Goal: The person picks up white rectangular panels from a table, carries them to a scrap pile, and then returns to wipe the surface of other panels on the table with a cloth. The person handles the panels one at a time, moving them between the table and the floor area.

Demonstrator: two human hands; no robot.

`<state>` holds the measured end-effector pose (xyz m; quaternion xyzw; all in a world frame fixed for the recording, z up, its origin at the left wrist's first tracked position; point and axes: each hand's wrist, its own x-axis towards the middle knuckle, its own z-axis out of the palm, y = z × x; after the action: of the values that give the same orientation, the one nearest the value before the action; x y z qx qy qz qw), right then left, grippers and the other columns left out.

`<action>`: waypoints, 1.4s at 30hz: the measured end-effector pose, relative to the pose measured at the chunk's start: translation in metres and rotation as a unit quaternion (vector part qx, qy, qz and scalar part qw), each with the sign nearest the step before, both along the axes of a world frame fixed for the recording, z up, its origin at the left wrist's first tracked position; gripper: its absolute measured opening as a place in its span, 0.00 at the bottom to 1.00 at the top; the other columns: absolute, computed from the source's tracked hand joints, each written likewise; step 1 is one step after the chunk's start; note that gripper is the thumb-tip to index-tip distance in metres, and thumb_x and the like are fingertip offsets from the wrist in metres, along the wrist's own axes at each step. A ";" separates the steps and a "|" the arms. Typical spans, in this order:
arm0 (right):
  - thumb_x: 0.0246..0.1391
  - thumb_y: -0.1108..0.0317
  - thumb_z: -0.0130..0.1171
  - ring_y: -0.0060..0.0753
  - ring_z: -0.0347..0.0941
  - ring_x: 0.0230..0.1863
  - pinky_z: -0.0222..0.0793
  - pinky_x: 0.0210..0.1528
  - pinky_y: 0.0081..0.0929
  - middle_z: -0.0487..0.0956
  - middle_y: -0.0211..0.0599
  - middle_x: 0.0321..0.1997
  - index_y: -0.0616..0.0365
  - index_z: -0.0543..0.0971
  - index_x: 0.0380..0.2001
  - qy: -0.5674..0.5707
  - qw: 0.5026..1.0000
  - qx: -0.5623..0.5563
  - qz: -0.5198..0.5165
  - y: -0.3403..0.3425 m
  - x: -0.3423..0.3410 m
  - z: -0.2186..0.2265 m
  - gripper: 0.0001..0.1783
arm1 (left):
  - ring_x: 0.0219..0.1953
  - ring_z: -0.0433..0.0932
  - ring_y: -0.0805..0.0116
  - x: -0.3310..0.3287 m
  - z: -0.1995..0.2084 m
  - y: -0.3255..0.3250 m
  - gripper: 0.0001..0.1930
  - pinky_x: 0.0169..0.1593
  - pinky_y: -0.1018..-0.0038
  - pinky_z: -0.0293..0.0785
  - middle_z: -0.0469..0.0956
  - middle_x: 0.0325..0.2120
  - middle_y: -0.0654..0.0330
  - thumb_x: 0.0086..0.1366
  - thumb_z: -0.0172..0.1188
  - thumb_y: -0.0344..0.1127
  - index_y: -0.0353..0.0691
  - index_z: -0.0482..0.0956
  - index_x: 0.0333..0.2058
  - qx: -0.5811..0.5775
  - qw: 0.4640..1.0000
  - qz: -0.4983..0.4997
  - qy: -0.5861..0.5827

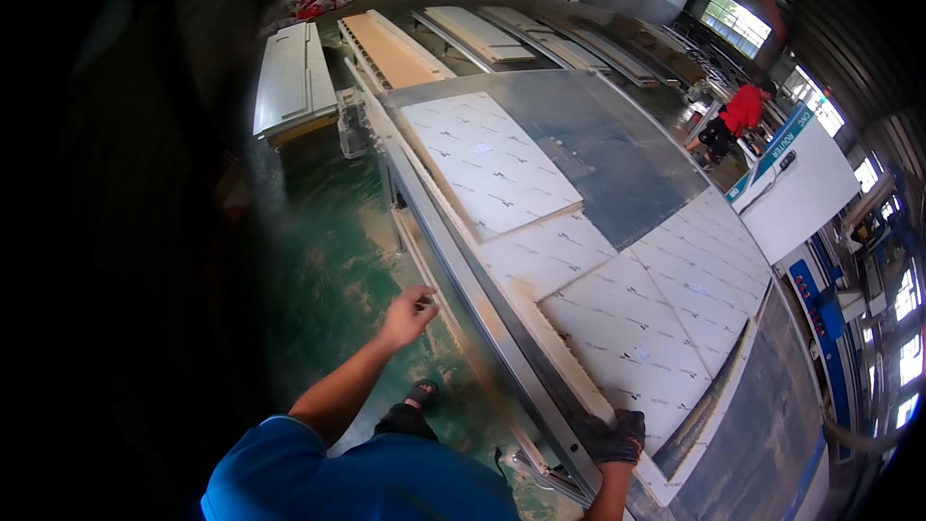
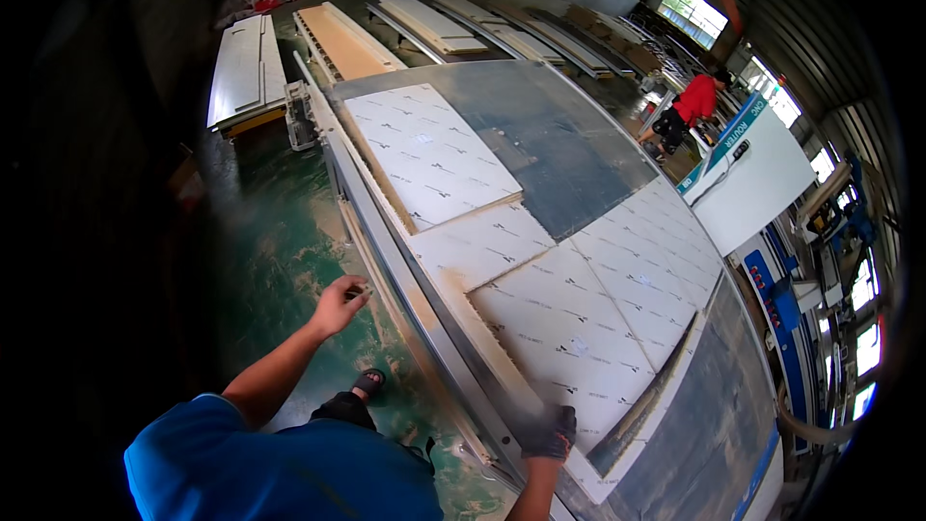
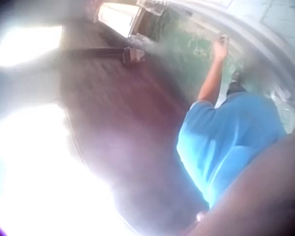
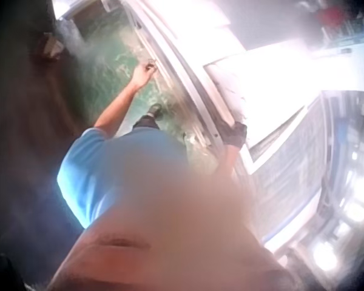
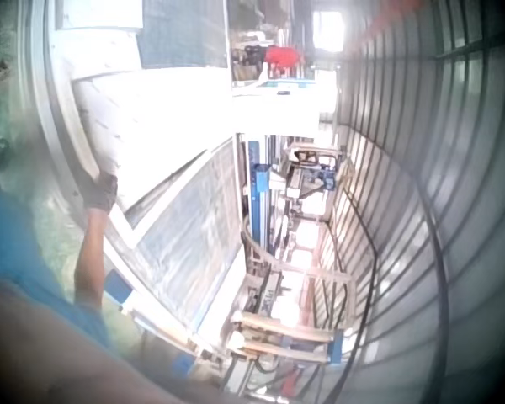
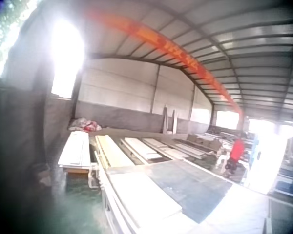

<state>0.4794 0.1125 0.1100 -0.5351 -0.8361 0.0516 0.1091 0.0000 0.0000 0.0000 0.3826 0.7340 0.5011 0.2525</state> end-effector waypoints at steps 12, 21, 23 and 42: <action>0.48 0.42 0.70 0.49 0.76 0.54 0.73 0.56 0.51 0.81 0.49 0.51 0.56 0.79 0.53 -0.032 0.992 -0.108 -0.048 -0.129 0.033 -0.066 0.36 | 0.37 0.77 0.66 0.061 -0.032 0.092 0.17 0.40 0.67 0.75 0.78 0.37 0.59 0.71 0.61 0.44 0.36 0.74 0.48 0.079 0.861 0.265 -0.427; 0.57 0.37 0.60 0.57 0.79 0.49 0.76 0.51 0.54 0.80 0.51 0.54 0.56 0.75 0.60 0.075 0.987 0.009 -0.145 -0.135 0.207 -0.088 0.38 | 0.31 0.76 0.69 0.109 -0.051 0.053 0.14 0.33 0.68 0.72 0.80 0.34 0.57 0.69 0.61 0.36 0.30 0.78 0.45 0.070 0.853 0.300 -0.421; 0.59 0.36 0.58 0.58 0.79 0.49 0.76 0.50 0.55 0.80 0.52 0.55 0.56 0.74 0.61 -0.009 0.974 0.092 -0.207 -0.135 0.238 -0.098 0.39 | 0.31 0.78 0.66 0.096 -0.075 0.038 0.14 0.33 0.68 0.75 0.80 0.35 0.56 0.69 0.61 0.36 0.31 0.78 0.46 0.079 0.849 0.257 -0.455; 0.56 0.54 0.58 0.38 0.80 0.30 0.73 0.29 0.38 0.83 0.32 0.29 0.50 0.82 0.31 -0.334 0.912 -0.096 -0.217 -0.174 0.348 -0.127 0.13 | 0.42 0.77 0.63 0.030 -0.080 0.029 0.40 0.46 0.69 0.77 0.75 0.38 0.59 0.63 0.54 0.74 0.37 0.73 0.49 0.154 0.798 0.146 -0.565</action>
<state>0.8277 -0.0617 -0.0174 -0.6973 -0.6782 -0.0745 -0.2196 0.0296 0.0289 -0.0796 -0.0463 0.4217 0.7654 0.4840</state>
